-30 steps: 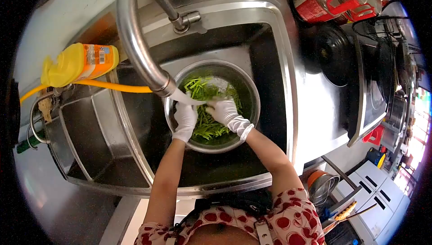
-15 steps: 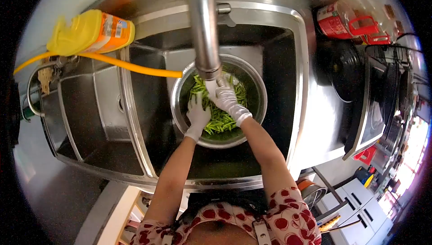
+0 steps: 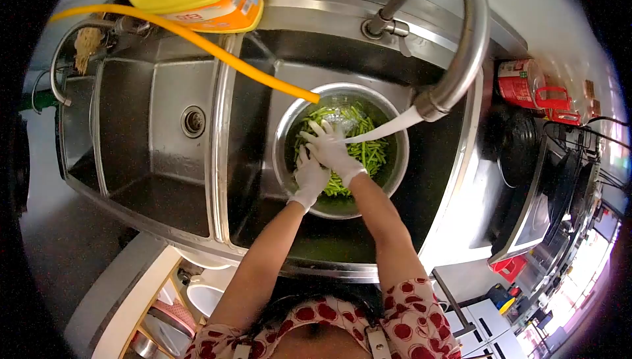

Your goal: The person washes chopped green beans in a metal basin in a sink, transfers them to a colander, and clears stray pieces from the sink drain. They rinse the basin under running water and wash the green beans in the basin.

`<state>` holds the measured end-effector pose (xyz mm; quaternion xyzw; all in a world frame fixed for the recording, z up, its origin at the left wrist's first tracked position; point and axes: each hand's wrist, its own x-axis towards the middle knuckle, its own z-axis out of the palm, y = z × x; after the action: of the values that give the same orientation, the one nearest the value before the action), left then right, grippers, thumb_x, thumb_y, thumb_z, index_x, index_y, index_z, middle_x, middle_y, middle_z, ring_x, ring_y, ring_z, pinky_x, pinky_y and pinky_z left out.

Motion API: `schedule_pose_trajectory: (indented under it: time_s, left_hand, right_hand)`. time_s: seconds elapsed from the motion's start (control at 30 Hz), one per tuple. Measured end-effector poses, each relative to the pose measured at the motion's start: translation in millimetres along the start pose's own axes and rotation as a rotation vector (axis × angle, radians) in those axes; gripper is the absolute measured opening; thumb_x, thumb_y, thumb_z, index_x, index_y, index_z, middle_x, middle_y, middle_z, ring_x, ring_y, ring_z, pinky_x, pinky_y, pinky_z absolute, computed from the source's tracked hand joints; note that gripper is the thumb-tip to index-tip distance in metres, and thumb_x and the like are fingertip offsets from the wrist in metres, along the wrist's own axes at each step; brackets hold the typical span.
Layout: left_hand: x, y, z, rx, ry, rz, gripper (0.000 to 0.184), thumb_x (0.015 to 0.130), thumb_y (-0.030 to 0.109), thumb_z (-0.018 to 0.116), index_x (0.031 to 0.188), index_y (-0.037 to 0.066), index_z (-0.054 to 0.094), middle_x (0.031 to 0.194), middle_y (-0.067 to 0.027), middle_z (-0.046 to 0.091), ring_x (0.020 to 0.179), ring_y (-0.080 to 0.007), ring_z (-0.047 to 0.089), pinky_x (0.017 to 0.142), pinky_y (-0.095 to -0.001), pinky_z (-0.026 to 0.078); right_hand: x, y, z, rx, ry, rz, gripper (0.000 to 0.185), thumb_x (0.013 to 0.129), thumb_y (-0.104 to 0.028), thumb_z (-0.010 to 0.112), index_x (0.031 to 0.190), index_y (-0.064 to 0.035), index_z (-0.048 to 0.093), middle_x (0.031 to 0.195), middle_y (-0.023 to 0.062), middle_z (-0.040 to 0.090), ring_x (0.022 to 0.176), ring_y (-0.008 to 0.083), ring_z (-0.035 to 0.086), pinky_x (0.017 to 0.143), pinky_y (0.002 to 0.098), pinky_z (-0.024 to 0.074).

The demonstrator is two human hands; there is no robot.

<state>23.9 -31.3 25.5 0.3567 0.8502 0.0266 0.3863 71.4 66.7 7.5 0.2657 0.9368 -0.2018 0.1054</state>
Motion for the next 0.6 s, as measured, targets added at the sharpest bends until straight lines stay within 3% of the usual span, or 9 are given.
schedule_pose_trajectory:
  time_s: [0.17, 0.2, 0.23, 0.3, 0.33, 0.4, 0.47, 0.5, 0.6]
  left_hand:
    - [-0.8, -13.5, -9.6, -0.085, -0.100, 0.058, 0.081, 0.081, 0.037, 0.064, 0.145, 0.011, 0.021, 0.150, -0.0170, 0.016, 0.132, -0.0388, 0.028, 0.100, -0.0458, 0.039]
    - [0.4, -8.7, -12.6, -0.074, -0.133, 0.064, 0.081, 0.080, 0.037, 0.064, 0.145, 0.011, 0.021, 0.150, -0.0167, 0.015, 0.133, -0.0389, 0.027, 0.100, -0.0463, 0.038]
    - [1.9, -4.8, -17.1, -0.063, -0.161, 0.067, 0.082, 0.080, 0.036, 0.064, 0.145, 0.011, 0.021, 0.150, -0.0164, 0.014, 0.133, -0.0390, 0.026, 0.100, -0.0469, 0.038]
    - [1.0, -3.0, -17.1, -0.048, -0.226, 0.125, 0.079, 0.080, 0.031, 0.063, 0.144, 0.009, 0.022, 0.150, -0.0141, 0.018, 0.135, -0.0378, 0.024, 0.105, -0.0473, 0.032]
    - [0.8, -8.3, -20.1, -0.098, -0.264, 0.211, 0.074, 0.081, 0.029, 0.062, 0.143, 0.008, 0.026, 0.150, -0.0128, 0.020, 0.135, -0.0355, 0.024, 0.106, -0.0467, 0.031]
    - [3.9, -16.4, -11.8, -0.249, -0.278, 0.358, 0.061, 0.084, 0.023, 0.059, 0.137, 0.006, 0.037, 0.149, -0.0102, 0.024, 0.136, -0.0296, 0.026, 0.106, -0.0451, 0.031]
    - [-2.1, -1.7, -18.6, -0.151, -0.312, 0.390, 0.060, 0.082, 0.024, 0.060, 0.136, 0.006, 0.039, 0.148, -0.0113, 0.026, 0.134, -0.0339, 0.027, 0.105, -0.0495, 0.029]
    - [-7.5, 5.3, -23.1, -0.049, -0.331, 0.404, 0.060, 0.082, 0.024, 0.060, 0.136, 0.006, 0.039, 0.148, -0.0115, 0.026, 0.134, -0.0349, 0.027, 0.105, -0.0517, 0.028]
    - [-9.4, 8.2, -10.5, 0.230, -0.362, 0.407, 0.066, 0.081, 0.025, 0.062, 0.140, 0.013, 0.036, 0.149, -0.0098, 0.024, 0.137, -0.0362, 0.018, 0.104, -0.0591, 0.023]
  right_hand:
    - [-42.8, 81.6, 31.5, 0.040, -0.058, 0.445, 0.053, 0.087, -0.034, 0.054, 0.136, -0.0197, 0.043, 0.141, 0.0131, 0.038, 0.129, 0.0288, 0.037, 0.106, 0.0493, 0.0253]
    - [-39.2, 52.9, 8.5, -0.098, -0.149, 0.464, 0.053, 0.087, -0.032, 0.054, 0.137, -0.0172, 0.042, 0.142, 0.0145, 0.037, 0.129, 0.0298, 0.036, 0.108, 0.0471, 0.0249]
    - [-36.6, 36.2, 3.0, -0.064, -0.220, 0.350, 0.051, 0.088, -0.030, 0.053, 0.137, -0.0169, 0.041, 0.143, 0.0137, 0.035, 0.131, 0.0298, 0.034, 0.109, 0.0442, 0.0252]
    - [-44.9, 45.4, 15.2, 0.260, -0.080, 0.002, 0.053, 0.086, -0.031, 0.057, 0.136, -0.0163, 0.043, 0.142, 0.0124, 0.036, 0.131, 0.0297, 0.034, 0.109, 0.0420, 0.0268]
    - [-44.1, 52.4, -2.9, 0.178, -0.219, 0.169, 0.054, 0.084, -0.033, 0.061, 0.133, -0.0148, 0.048, 0.141, 0.0116, 0.039, 0.129, 0.0304, 0.036, 0.108, 0.0404, 0.0276]
    - [-42.0, 79.3, 1.5, 0.140, -0.116, 0.436, 0.052, 0.084, -0.034, 0.061, 0.131, -0.0141, 0.050, 0.139, 0.0134, 0.041, 0.126, 0.0317, 0.040, 0.107, 0.0393, 0.0310]
    - [-31.7, 74.2, 15.9, 0.130, 0.092, 0.585, 0.056, 0.083, -0.033, 0.064, 0.134, -0.0164, 0.047, 0.138, 0.0148, 0.042, 0.125, 0.0344, 0.041, 0.105, 0.0392, 0.0331]
    - [-31.8, 62.6, 19.2, 0.393, 0.252, 0.435, 0.059, 0.081, -0.031, 0.066, 0.135, -0.0175, 0.046, 0.140, 0.0139, 0.040, 0.128, 0.0357, 0.037, 0.107, 0.0415, 0.0303]
    - [-23.6, 32.6, 6.8, 0.168, 0.036, -0.125, 0.060, 0.080, -0.030, 0.066, 0.136, -0.0189, 0.044, 0.145, 0.0080, 0.034, 0.135, 0.0331, 0.025, 0.110, 0.0483, 0.0222]
